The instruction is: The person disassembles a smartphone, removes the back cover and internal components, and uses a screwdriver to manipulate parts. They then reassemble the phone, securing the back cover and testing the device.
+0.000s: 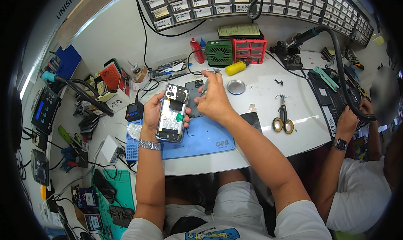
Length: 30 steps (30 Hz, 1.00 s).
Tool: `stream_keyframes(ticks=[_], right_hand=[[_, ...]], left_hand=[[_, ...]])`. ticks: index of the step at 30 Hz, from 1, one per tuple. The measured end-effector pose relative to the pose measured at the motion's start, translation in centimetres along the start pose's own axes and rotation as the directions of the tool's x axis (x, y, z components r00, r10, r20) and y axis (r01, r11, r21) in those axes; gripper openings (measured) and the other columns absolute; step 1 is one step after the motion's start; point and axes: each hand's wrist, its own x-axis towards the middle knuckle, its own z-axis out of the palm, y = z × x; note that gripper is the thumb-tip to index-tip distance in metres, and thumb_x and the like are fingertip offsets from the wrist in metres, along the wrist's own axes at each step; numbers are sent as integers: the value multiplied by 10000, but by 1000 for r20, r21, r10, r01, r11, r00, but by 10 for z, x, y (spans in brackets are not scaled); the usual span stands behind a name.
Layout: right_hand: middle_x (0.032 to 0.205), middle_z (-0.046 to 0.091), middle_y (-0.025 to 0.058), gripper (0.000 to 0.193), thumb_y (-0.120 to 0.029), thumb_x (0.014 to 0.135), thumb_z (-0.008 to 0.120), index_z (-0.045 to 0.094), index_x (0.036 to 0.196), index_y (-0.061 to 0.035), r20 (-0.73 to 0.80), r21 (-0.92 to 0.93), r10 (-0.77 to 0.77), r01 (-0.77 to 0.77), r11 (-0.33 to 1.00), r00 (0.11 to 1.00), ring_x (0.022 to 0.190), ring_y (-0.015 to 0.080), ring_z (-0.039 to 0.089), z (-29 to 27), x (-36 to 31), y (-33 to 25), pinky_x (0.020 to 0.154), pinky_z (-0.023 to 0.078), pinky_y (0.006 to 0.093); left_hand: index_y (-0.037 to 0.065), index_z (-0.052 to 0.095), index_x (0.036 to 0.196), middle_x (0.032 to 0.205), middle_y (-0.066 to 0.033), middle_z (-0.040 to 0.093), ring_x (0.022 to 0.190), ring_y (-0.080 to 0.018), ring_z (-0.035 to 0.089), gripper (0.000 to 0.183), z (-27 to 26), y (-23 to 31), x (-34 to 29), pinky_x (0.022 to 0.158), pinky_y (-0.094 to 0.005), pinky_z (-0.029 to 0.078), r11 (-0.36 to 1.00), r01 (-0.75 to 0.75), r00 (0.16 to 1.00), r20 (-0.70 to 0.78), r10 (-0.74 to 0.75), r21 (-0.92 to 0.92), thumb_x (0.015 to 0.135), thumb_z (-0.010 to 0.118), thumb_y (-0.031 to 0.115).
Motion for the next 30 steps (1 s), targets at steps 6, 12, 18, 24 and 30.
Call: stream_keyframes(ticks=[6,12,18,24,30], right_hand=[[1376,441,190,675,196,877,665,475,1510,59,94,117,110,-121,986,990,1058,265,700,0,5,-1,856,688,341],[1348,464,192,656,173,883,674,483,1503,71,139,96,115,-129,987,984,1061,270,707,0,6,8,808,679,341],[1312,489,199,652,151,873,692,504,1492,72,134,51,93,-100,994,987,984,267,729,1,7,15,759,656,344],[1309,504,199,639,116,861,736,541,1469,82,146,16,87,-91,996,985,944,258,735,0,8,13,786,642,345],[1257,570,180,631,59,846,810,600,1441,53,107,59,54,-60,996,993,868,231,701,5,8,25,802,604,345]], left_hand=[[-31,636,1348,1062,-340,741,833,-468,776,683,-4,2,0,722,-586,670,1000,-24,1000,-18,24,-5,1110,325,529],[-24,643,1338,1067,-346,740,834,-475,776,681,-5,2,0,728,-599,669,1000,-15,1000,-26,14,-20,1108,326,533],[-25,644,1333,1067,-348,739,831,-477,777,677,-6,1,1,724,-595,672,999,-17,1000,0,17,-33,1107,337,535],[-27,642,1330,1066,-347,739,828,-475,776,673,-6,1,0,719,-594,669,999,-24,1000,-12,24,-21,1106,344,533],[-17,643,1339,1069,-345,740,827,-468,775,671,-3,2,0,726,-590,666,999,-15,1000,-11,15,-29,1103,349,538]])
